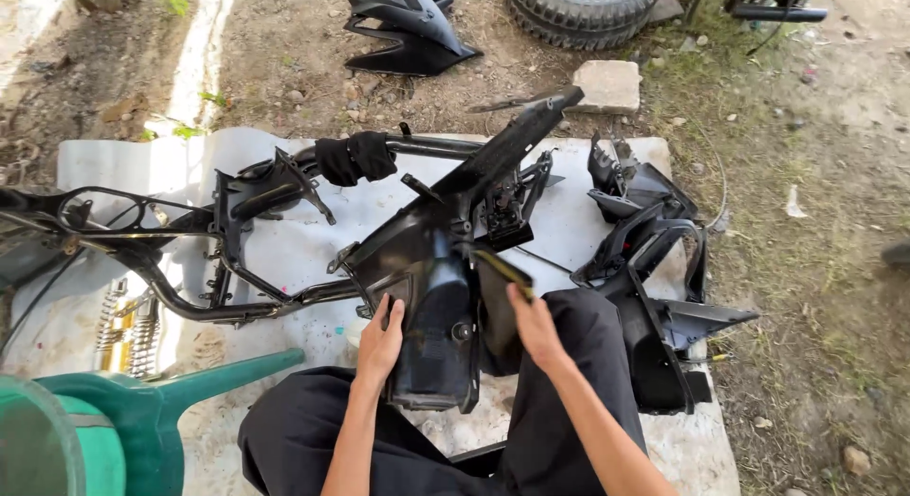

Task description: The person cleans a black motorcycle fender by spraying it with a liquid from a white bottle and wiping it with a yellow cloth. They turn the fender over to clean both sides and wipe the edges and mounting points.

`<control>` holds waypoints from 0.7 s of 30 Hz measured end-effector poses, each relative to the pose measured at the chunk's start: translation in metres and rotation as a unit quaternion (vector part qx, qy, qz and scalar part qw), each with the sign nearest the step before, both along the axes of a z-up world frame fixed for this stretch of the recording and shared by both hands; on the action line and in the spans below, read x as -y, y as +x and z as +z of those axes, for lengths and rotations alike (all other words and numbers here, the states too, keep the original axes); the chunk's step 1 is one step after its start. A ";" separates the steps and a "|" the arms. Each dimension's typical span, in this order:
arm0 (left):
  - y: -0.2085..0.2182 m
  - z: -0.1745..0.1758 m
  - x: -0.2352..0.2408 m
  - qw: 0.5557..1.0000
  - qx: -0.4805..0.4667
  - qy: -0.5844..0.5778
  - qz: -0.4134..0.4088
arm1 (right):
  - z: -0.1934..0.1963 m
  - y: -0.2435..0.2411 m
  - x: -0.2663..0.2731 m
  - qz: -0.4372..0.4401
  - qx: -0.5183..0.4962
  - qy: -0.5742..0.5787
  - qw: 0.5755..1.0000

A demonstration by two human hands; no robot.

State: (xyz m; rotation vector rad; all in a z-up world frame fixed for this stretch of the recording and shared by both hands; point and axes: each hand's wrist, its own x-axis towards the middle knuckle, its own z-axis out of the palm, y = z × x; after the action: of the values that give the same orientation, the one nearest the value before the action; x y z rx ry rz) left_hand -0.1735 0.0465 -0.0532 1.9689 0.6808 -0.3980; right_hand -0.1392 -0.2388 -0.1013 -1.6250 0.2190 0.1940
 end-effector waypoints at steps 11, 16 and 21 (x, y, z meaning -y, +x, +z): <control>-0.016 0.016 -0.005 0.984 0.070 -0.155 0.045 | -0.018 0.016 0.032 -0.130 -0.160 -0.029 0.978; -0.017 0.046 0.003 0.960 0.095 -0.261 0.042 | 0.055 0.034 0.003 -0.103 -0.129 0.047 0.985; -0.016 0.083 0.018 0.909 0.075 -0.409 0.012 | 0.110 0.076 -0.009 -0.029 -0.041 0.052 0.997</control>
State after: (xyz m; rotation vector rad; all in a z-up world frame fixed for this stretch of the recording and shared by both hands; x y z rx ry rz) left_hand -0.1899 0.0281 0.0295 1.1712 0.3446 -0.4217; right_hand -0.0635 -0.2297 0.0091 -1.5064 0.3132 0.2237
